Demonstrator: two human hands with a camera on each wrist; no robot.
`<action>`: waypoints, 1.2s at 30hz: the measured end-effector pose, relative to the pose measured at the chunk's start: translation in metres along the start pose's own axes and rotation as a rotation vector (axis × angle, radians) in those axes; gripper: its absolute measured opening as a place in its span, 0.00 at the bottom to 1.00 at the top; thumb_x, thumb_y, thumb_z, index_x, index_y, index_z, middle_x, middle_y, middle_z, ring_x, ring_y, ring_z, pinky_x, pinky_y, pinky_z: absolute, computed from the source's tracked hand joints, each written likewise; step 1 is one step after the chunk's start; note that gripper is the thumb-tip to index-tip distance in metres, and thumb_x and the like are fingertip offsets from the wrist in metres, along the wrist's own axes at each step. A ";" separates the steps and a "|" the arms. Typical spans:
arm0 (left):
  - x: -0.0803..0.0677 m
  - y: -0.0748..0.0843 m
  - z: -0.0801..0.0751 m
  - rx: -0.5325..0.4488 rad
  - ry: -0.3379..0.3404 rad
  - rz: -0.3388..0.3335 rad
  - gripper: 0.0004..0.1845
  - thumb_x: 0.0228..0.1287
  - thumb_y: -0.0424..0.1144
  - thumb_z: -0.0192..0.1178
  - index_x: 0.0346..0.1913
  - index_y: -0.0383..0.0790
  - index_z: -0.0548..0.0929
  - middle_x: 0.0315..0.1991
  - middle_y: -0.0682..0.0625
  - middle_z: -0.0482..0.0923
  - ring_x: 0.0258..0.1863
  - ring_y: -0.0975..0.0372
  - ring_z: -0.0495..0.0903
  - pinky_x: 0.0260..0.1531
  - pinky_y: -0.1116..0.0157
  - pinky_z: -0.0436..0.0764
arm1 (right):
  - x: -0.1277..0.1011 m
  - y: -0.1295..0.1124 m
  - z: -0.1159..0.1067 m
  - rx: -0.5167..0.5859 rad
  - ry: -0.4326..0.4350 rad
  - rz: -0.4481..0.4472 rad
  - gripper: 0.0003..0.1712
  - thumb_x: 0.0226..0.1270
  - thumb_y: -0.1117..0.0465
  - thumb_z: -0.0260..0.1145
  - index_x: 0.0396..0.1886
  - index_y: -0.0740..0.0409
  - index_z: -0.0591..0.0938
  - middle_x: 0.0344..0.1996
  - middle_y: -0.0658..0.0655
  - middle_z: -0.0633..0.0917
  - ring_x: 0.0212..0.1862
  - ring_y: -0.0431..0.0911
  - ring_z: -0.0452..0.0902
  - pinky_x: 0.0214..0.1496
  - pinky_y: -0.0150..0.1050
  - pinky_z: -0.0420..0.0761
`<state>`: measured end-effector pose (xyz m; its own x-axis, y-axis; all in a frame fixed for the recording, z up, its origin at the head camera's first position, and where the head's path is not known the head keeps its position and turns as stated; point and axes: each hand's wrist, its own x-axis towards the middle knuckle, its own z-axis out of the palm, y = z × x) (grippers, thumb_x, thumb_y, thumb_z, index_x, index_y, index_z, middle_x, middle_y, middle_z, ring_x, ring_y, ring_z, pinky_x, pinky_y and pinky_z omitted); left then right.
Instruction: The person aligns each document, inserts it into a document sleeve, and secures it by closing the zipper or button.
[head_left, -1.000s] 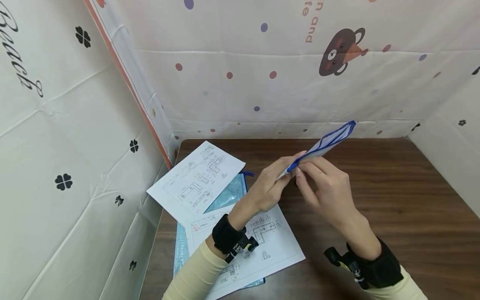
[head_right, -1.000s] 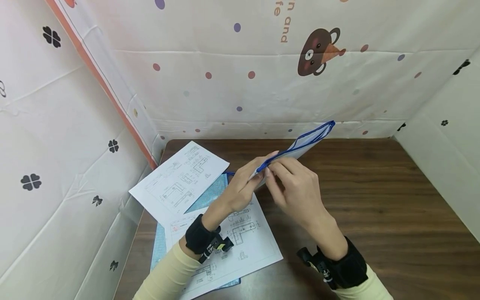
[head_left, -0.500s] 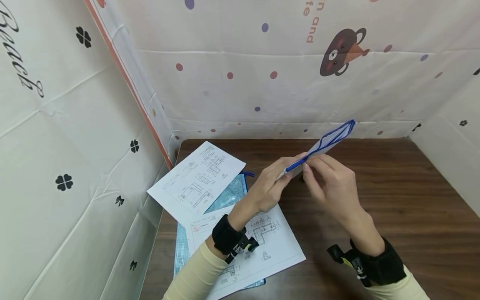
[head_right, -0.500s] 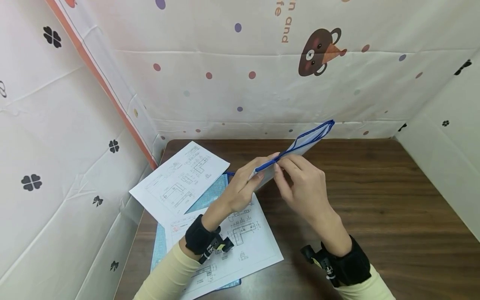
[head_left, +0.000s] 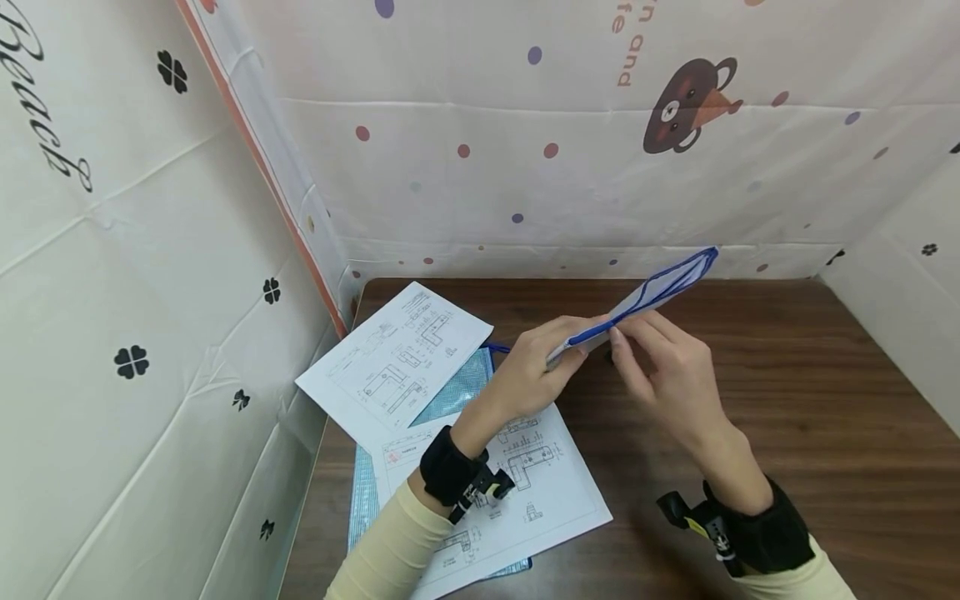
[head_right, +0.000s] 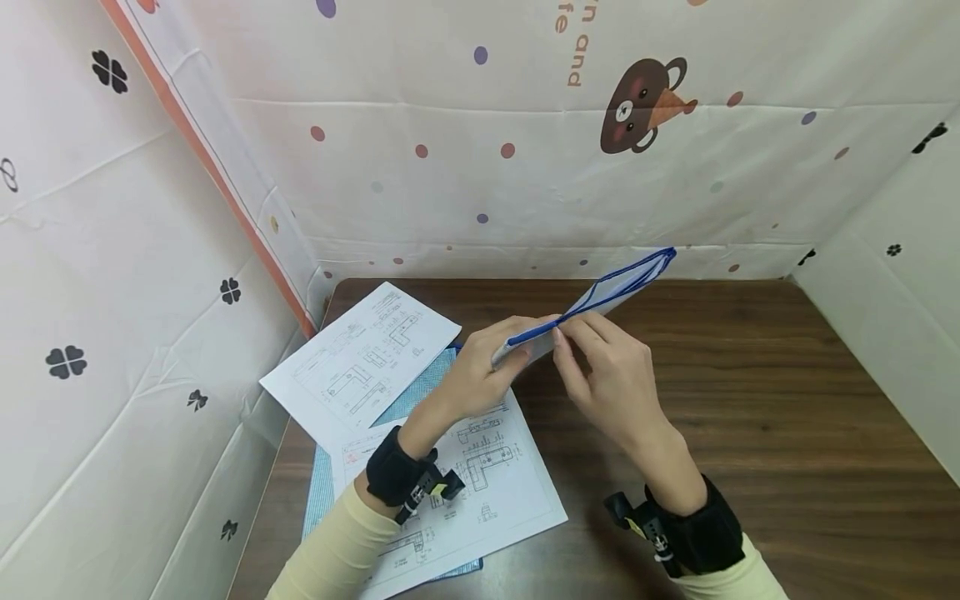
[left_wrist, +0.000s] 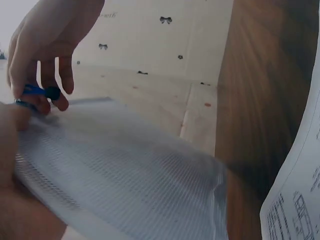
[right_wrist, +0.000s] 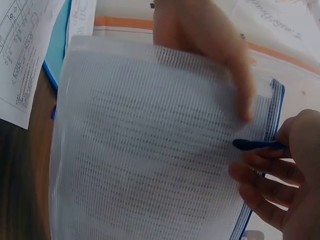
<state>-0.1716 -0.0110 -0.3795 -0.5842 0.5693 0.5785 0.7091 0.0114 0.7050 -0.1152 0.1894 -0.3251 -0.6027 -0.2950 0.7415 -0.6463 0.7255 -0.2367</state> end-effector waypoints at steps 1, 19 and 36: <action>-0.001 0.000 -0.001 0.016 -0.003 -0.021 0.24 0.83 0.34 0.55 0.77 0.44 0.74 0.69 0.49 0.78 0.69 0.66 0.76 0.68 0.68 0.74 | 0.000 -0.001 0.001 0.001 -0.004 -0.006 0.11 0.76 0.63 0.62 0.41 0.66 0.88 0.36 0.58 0.87 0.30 0.44 0.79 0.33 0.32 0.77; -0.004 -0.011 0.000 0.045 -0.074 -0.135 0.20 0.83 0.34 0.55 0.73 0.40 0.79 0.65 0.47 0.83 0.67 0.61 0.80 0.65 0.69 0.77 | -0.002 -0.002 0.007 -0.076 0.027 -0.042 0.19 0.79 0.56 0.57 0.34 0.65 0.85 0.30 0.57 0.84 0.24 0.43 0.76 0.21 0.39 0.74; -0.005 -0.010 -0.006 0.061 -0.102 -0.201 0.19 0.84 0.43 0.55 0.69 0.40 0.82 0.63 0.48 0.84 0.63 0.60 0.82 0.63 0.67 0.79 | -0.009 0.011 0.003 -0.128 0.031 -0.014 0.05 0.68 0.65 0.69 0.35 0.65 0.86 0.26 0.57 0.84 0.19 0.44 0.72 0.19 0.38 0.70</action>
<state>-0.1784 -0.0194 -0.3873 -0.6755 0.6305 0.3824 0.6070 0.1810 0.7738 -0.1184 0.1981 -0.3360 -0.5779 -0.2880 0.7636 -0.5883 0.7955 -0.1452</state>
